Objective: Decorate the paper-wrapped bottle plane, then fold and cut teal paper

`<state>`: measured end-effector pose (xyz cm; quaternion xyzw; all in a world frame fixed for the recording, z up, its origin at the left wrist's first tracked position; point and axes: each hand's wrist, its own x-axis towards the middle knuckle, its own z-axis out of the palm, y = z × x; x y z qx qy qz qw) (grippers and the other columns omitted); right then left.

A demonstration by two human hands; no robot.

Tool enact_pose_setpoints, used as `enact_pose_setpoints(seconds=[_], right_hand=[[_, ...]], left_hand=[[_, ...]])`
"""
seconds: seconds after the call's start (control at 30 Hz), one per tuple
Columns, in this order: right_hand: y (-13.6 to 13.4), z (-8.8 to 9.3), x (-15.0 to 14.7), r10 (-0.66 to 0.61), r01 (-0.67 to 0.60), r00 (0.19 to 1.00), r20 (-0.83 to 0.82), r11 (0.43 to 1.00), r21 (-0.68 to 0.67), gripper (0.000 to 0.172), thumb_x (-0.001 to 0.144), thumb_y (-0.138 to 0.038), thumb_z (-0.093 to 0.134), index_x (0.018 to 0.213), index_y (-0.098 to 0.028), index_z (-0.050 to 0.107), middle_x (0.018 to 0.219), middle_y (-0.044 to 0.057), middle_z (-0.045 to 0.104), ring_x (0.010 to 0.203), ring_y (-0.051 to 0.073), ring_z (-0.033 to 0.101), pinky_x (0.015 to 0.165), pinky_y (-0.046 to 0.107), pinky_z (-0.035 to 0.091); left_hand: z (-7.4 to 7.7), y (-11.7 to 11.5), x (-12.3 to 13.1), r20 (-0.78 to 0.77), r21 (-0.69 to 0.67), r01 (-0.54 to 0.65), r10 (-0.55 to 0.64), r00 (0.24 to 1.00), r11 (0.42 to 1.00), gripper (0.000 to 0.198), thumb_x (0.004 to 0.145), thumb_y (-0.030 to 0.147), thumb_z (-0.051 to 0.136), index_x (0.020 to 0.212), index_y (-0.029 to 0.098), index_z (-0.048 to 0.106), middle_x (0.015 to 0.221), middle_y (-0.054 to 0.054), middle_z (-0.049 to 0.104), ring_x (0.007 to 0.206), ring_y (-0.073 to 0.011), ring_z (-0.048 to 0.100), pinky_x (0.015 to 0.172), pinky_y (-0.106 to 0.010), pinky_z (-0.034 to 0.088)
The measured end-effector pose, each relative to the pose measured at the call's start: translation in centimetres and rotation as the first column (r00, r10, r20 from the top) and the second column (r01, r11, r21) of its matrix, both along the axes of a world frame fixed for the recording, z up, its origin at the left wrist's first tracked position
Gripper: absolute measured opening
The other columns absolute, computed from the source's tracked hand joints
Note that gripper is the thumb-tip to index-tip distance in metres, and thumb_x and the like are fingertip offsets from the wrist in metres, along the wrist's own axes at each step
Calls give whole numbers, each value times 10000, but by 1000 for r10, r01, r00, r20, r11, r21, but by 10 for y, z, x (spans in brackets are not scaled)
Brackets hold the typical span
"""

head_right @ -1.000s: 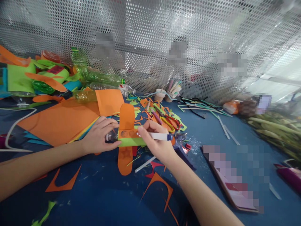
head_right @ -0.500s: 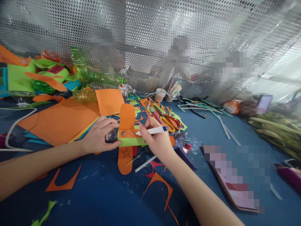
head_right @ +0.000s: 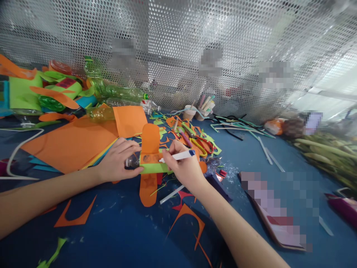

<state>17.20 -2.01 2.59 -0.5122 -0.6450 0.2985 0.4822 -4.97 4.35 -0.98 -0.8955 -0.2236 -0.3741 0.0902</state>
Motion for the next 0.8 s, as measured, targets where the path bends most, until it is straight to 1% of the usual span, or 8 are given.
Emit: enact_pose_setpoints(seconds=[0.1,0.2,0.3,0.43,0.53,0.6,0.67,0.8], right_hand=[[0,0,0,0,0,999,-33,1000,11,271,862,-349,547,682,-235,380,466,-74,470,413,94,440,435,228,337],[0,-2,0,22,-22,1000,-17,1000,3,264,862,-347,549,690,-237,382,466,-75,468,416,97,437,434,231,328],[0,-4,1,-10,10,1000,5,1000,12,265,861,-357,551,689,-238,387,465,-70,472,418,103,441,437,238,328],[-2,3,-1,-21,21,998,-61,1000,11,285,860,-380,559,681,-239,388,461,-66,485,413,107,447,438,244,337],[-9,15,-4,-46,63,988,-147,992,108,288,898,-390,509,675,-235,414,490,-47,525,458,113,484,500,262,382],[-15,24,-7,-64,106,979,-195,971,215,287,939,-422,418,722,-239,459,527,-32,550,492,121,500,537,279,399],[-20,31,-8,-107,164,972,-207,945,283,272,949,-442,384,783,-250,484,524,-34,537,478,127,491,521,290,394],[-21,44,3,-221,252,967,-124,891,376,155,868,-372,568,782,-260,507,582,-21,545,534,143,515,550,315,402]], left_hand=[[0,0,0,5,1,-1,1,1000,1000,414,763,478,606,1026,164,545,984,-97,621,859,-233,563,811,-409,443],[0,1,0,-1,0,3,-3,1000,1000,420,766,475,604,1032,155,546,979,-100,621,870,-235,563,820,-411,440],[0,1,1,2,-4,5,-5,1000,1000,415,770,472,601,1034,157,544,977,-97,619,872,-234,564,814,-409,442],[0,1,1,4,-4,7,-7,1000,1000,414,772,469,602,1031,152,544,973,-101,619,871,-236,565,813,-410,443],[0,1,0,6,-5,6,-6,1000,1000,419,766,471,610,1025,148,546,967,-103,619,876,-242,570,824,-417,438],[1,1,0,7,-7,9,-9,1000,1000,409,768,472,603,1021,156,546,964,-98,620,866,-239,572,811,-415,439],[1,1,0,7,-7,10,-10,1000,1000,401,771,475,592,1020,165,545,968,-95,621,857,-236,572,799,-412,440],[0,1,0,0,-16,3,-3,1000,1000,407,772,478,586,1033,168,543,988,-100,618,871,-242,572,814,-420,436]])
